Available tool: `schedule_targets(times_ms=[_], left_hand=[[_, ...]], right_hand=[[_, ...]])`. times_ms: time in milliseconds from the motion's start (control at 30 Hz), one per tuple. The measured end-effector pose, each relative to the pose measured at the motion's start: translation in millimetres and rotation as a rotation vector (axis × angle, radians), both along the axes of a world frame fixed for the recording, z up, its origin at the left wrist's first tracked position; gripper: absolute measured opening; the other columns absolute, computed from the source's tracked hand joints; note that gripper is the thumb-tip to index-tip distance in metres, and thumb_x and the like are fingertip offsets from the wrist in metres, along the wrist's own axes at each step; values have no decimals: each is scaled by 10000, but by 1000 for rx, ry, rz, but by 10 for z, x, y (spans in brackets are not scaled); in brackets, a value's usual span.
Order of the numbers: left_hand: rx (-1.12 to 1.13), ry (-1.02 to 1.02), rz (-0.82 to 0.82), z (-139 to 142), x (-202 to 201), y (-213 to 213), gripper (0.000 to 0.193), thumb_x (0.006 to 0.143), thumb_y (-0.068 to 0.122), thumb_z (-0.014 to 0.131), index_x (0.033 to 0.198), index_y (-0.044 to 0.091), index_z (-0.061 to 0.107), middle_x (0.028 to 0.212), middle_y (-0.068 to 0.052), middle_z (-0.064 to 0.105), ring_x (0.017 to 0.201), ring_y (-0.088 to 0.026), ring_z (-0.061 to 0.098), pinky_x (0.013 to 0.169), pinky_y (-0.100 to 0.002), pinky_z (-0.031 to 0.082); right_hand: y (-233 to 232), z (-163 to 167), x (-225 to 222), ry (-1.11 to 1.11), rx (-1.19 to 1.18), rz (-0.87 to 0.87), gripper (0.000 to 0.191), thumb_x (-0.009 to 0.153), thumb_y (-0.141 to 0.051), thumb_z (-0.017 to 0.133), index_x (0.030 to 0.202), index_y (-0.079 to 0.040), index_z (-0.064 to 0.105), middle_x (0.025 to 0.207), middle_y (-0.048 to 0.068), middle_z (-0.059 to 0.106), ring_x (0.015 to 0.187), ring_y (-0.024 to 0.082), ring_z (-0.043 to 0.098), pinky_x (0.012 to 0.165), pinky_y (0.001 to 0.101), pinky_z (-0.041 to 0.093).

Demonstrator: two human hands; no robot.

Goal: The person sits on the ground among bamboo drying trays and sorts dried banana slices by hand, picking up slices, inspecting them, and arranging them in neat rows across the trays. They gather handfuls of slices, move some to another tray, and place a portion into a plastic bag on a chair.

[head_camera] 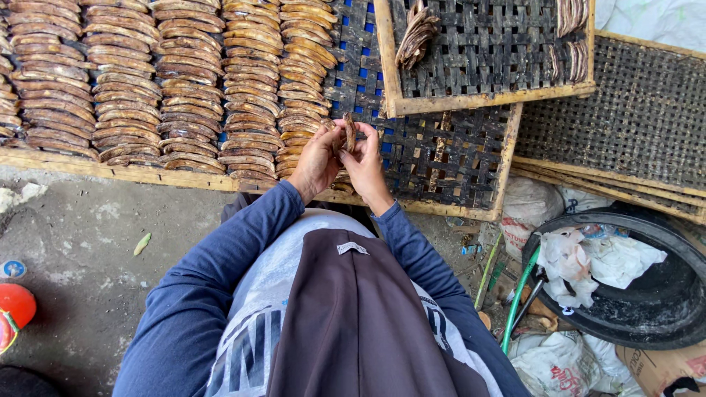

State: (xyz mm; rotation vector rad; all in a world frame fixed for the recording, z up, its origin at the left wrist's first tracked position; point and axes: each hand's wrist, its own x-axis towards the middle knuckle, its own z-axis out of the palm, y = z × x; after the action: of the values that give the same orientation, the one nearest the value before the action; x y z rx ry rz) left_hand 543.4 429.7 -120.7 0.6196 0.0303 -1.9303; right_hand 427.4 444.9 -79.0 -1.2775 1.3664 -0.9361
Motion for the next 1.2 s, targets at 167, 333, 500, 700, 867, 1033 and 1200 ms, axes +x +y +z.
schedule_targets(times_ms=[167, 333, 500, 700, 867, 1033, 1200], left_hand=[[-116, -297, -26, 25, -25, -59, 290, 983, 66, 670, 1252, 130, 585, 1104, -36, 727, 1010, -130, 680, 855, -284, 562], [-132, -574, -107, -42, 145, -186, 311, 940, 57, 726, 1238, 111, 657, 1093, -26, 731, 936, -120, 690, 795, -299, 587], [-436, -1002, -189, 7, 156, -186, 172, 949, 51, 717, 1121, 59, 710, 1051, -67, 778, 939, -130, 749, 862, -310, 640], [-892, -1729, -185, 167, 55, -144, 190, 882, 39, 728, 1063, 14, 674, 1010, -189, 700, 872, -384, 704, 744, -449, 574], [-861, -1957, -386, 175, -81, -197, 111, 956, 89, 646, 1057, 43, 660, 970, -179, 651, 899, -386, 657, 758, -479, 541], [-891, -2033, -325, 102, -183, -273, 115, 926, 88, 635, 1037, 60, 652, 994, -163, 632, 958, -368, 624, 802, -473, 527], [-976, -2028, -272, 147, -207, -377, 100, 906, 113, 668, 969, 39, 642, 1065, -191, 608, 987, -392, 585, 852, -481, 507]], right_hand=[[-65, 109, -167, 4, 87, -1, 620, 890, 84, 675, 1398, -78, 357, 935, 64, 657, 830, 121, 673, 679, 259, 577], [-235, 138, -471, -53, 97, 113, 361, 946, 87, 652, 1256, -16, 498, 987, 62, 643, 841, 118, 650, 685, 271, 595], [-296, 109, -536, 78, -6, 75, 228, 947, 54, 662, 1162, -20, 648, 1034, 60, 669, 878, 118, 661, 737, 257, 612], [-268, 117, -518, 467, -295, 17, 242, 927, 25, 675, 1157, -49, 689, 1078, 109, 681, 913, 218, 704, 781, 330, 580], [-306, 126, -615, 548, -395, 29, 184, 917, 14, 693, 1094, -35, 676, 1074, 130, 668, 985, 318, 692, 850, 392, 555], [-373, 97, -811, 556, -386, 33, 118, 925, -13, 699, 1037, -47, 691, 1028, 148, 627, 959, 331, 663, 835, 410, 544], [-490, 118, -987, 554, -320, 23, 50, 947, -43, 657, 995, -45, 669, 1043, 153, 596, 955, 317, 644, 825, 392, 556]])
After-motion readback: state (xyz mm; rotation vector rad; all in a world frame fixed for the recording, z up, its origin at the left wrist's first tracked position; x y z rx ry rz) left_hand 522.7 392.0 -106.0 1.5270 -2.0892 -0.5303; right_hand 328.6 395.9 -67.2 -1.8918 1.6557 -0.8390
